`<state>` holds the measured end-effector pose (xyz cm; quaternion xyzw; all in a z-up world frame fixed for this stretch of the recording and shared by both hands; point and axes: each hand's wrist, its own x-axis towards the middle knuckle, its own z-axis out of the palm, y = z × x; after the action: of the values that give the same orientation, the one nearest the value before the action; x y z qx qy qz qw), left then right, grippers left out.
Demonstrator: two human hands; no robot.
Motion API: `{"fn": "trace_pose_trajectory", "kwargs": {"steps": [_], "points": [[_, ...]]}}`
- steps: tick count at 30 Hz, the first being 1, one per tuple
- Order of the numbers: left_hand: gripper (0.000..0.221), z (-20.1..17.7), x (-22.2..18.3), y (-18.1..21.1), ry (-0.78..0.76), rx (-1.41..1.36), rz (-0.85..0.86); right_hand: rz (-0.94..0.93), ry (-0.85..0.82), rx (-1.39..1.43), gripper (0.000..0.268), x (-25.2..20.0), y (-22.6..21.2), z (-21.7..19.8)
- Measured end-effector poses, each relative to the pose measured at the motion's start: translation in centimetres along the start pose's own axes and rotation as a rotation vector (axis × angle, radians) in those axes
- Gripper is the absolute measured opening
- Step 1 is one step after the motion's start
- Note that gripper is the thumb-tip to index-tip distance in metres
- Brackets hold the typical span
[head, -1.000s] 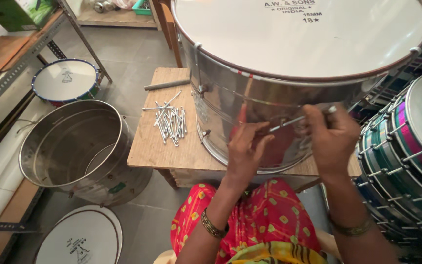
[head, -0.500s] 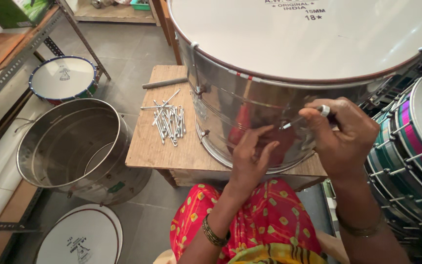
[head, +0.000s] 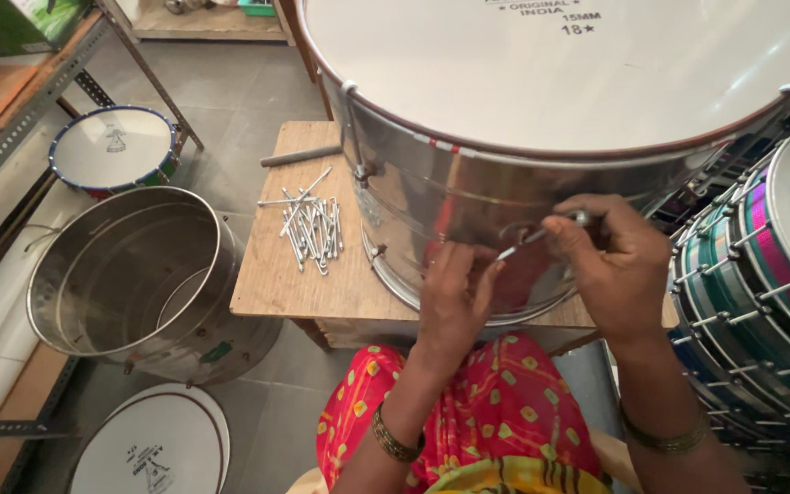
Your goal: The person assembles a drum by inserting metal rods into the side lugs and tightening them by hand and with a screwdriver while another person assists by holding the instrument.
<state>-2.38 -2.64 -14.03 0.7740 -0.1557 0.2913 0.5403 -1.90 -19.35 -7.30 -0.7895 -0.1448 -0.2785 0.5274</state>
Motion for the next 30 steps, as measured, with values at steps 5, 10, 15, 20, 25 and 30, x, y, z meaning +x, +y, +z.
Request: {"fn": "trace_pose_trajectory", "kwargs": {"steps": [5,10,15,20,25,30], "points": [[0.013,-0.5,-0.3,0.4,-0.076,0.032,0.067,0.037,-0.115,0.047,0.030,-0.4,0.2,-0.2],[0.012,-2.8,0.8,0.5,-0.017,0.042,0.061,0.108,-0.066,0.261,0.028,-1.8,1.7,-0.6],[0.013,-4.4,1.3,0.9,0.039,0.020,0.030,0.011,0.071,0.136,0.012,-2.1,2.0,-1.6],[0.013,-4.5,1.1,0.8,0.036,-0.012,0.057,-0.060,0.071,0.075,0.008,-2.4,0.5,-2.7],[0.012,-4.6,0.5,0.1,0.031,0.037,0.035,0.375,-0.237,-0.197,0.020,-3.3,2.2,-0.6],[0.013,-3.4,-1.0,0.0,-0.032,-0.018,0.063,0.417,-0.353,0.168,0.026,-6.1,6.8,3.3]]}}
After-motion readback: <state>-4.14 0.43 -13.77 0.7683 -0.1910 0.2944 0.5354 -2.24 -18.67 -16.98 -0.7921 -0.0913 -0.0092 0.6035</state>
